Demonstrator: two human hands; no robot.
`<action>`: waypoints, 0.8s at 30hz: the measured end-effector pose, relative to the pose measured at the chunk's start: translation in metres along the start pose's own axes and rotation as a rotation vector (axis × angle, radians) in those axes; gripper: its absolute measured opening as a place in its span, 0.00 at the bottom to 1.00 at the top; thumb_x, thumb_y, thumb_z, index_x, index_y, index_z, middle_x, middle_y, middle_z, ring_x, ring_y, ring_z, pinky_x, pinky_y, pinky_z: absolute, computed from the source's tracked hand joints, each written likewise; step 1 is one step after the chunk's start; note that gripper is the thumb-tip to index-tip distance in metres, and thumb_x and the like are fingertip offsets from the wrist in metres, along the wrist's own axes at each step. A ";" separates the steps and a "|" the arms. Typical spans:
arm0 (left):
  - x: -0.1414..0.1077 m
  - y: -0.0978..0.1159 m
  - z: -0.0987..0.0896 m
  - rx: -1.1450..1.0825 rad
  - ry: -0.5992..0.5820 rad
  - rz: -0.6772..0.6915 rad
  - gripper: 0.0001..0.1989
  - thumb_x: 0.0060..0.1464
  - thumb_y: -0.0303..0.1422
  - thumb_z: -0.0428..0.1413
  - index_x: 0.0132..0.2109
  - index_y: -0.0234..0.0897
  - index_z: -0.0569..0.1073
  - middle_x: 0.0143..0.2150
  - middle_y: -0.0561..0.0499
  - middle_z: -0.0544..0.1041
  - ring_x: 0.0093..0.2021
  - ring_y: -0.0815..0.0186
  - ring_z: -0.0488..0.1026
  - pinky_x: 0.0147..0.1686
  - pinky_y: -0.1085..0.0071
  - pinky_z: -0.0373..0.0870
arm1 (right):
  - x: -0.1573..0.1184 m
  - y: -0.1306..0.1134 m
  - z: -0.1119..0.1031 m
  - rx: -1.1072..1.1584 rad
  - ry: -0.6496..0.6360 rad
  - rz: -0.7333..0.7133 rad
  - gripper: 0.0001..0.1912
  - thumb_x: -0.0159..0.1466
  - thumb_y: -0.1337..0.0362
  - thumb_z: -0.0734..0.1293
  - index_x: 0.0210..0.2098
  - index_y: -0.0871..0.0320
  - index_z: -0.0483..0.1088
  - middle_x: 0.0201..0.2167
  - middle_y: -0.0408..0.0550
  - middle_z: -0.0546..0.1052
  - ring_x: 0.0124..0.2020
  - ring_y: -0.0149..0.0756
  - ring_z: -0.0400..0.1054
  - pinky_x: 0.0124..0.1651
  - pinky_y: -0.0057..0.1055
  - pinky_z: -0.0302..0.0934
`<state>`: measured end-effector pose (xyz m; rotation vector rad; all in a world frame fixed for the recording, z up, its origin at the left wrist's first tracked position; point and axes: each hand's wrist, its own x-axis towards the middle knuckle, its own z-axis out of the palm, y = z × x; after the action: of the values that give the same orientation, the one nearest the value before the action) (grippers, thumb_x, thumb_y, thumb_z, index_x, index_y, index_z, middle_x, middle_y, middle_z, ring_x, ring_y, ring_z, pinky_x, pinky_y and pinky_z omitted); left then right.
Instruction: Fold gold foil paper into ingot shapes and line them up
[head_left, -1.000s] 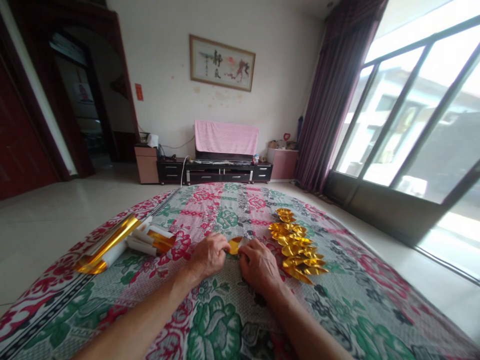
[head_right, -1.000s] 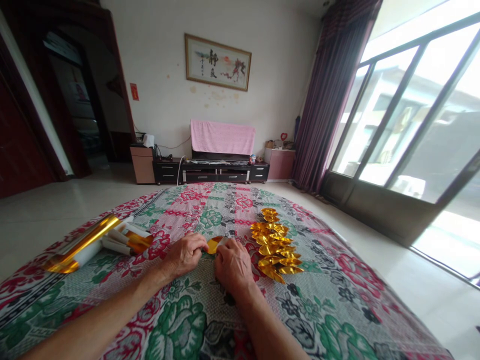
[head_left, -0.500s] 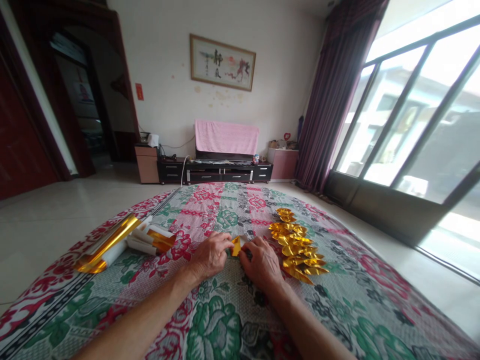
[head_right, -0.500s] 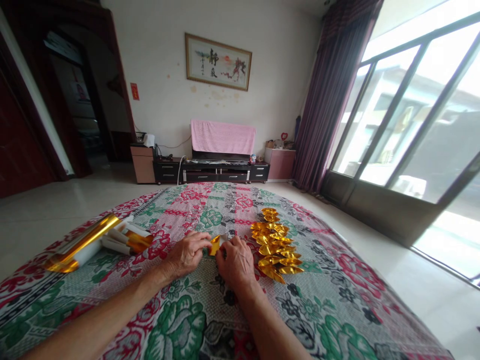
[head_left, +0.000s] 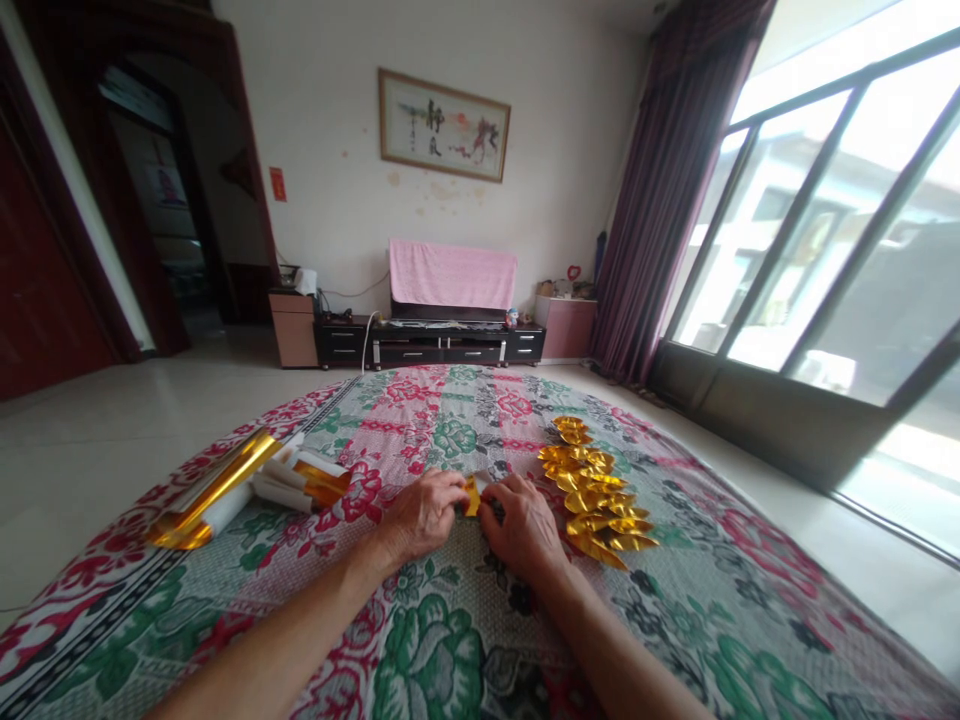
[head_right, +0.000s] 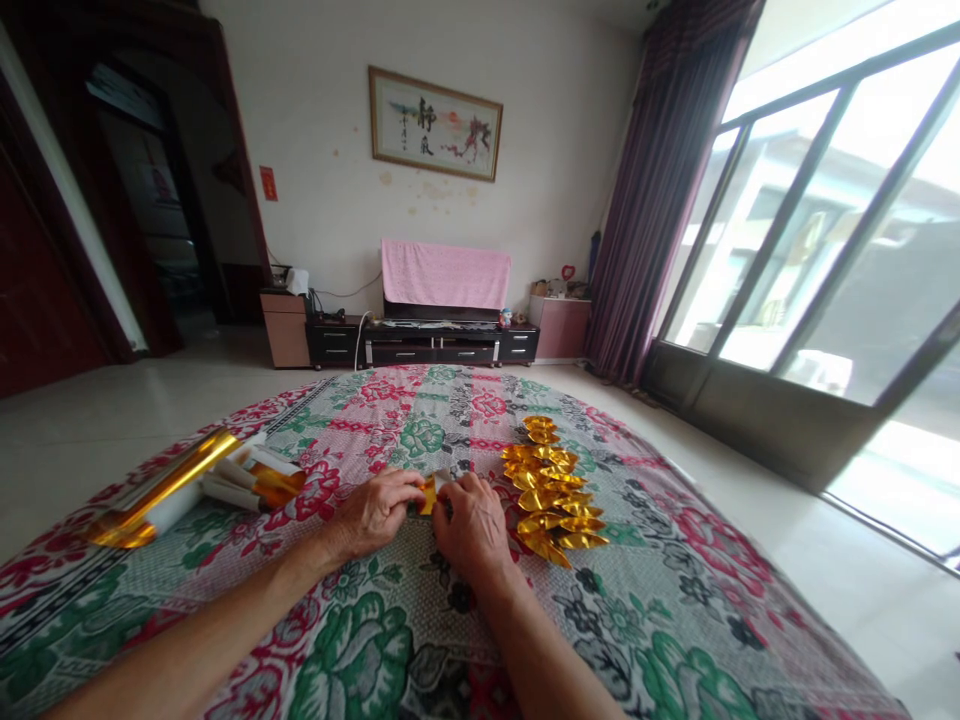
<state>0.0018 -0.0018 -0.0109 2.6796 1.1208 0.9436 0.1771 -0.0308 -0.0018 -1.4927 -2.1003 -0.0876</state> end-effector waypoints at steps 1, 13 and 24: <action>0.000 0.000 0.000 -0.001 -0.001 -0.002 0.17 0.48 0.20 0.46 0.37 0.39 0.76 0.43 0.51 0.74 0.45 0.65 0.68 0.49 0.68 0.64 | 0.000 0.000 0.000 0.007 0.006 0.000 0.08 0.60 0.64 0.60 0.34 0.54 0.71 0.33 0.46 0.70 0.38 0.34 0.64 0.44 0.29 0.53; -0.001 0.001 0.000 0.011 0.007 0.009 0.16 0.48 0.20 0.46 0.38 0.39 0.75 0.41 0.50 0.75 0.44 0.65 0.68 0.48 0.68 0.65 | 0.000 -0.001 -0.001 0.010 0.023 0.018 0.08 0.60 0.65 0.61 0.34 0.55 0.71 0.33 0.46 0.71 0.37 0.34 0.64 0.43 0.28 0.54; 0.000 0.012 -0.007 0.037 0.020 0.019 0.10 0.49 0.25 0.50 0.34 0.38 0.75 0.35 0.49 0.75 0.39 0.64 0.69 0.45 0.67 0.65 | 0.002 0.003 0.002 0.051 0.019 0.041 0.08 0.61 0.64 0.60 0.36 0.55 0.71 0.35 0.46 0.72 0.39 0.34 0.65 0.44 0.28 0.54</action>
<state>0.0052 -0.0113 -0.0018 2.7204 1.1299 0.9634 0.1787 -0.0268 -0.0036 -1.4985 -2.0414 -0.0324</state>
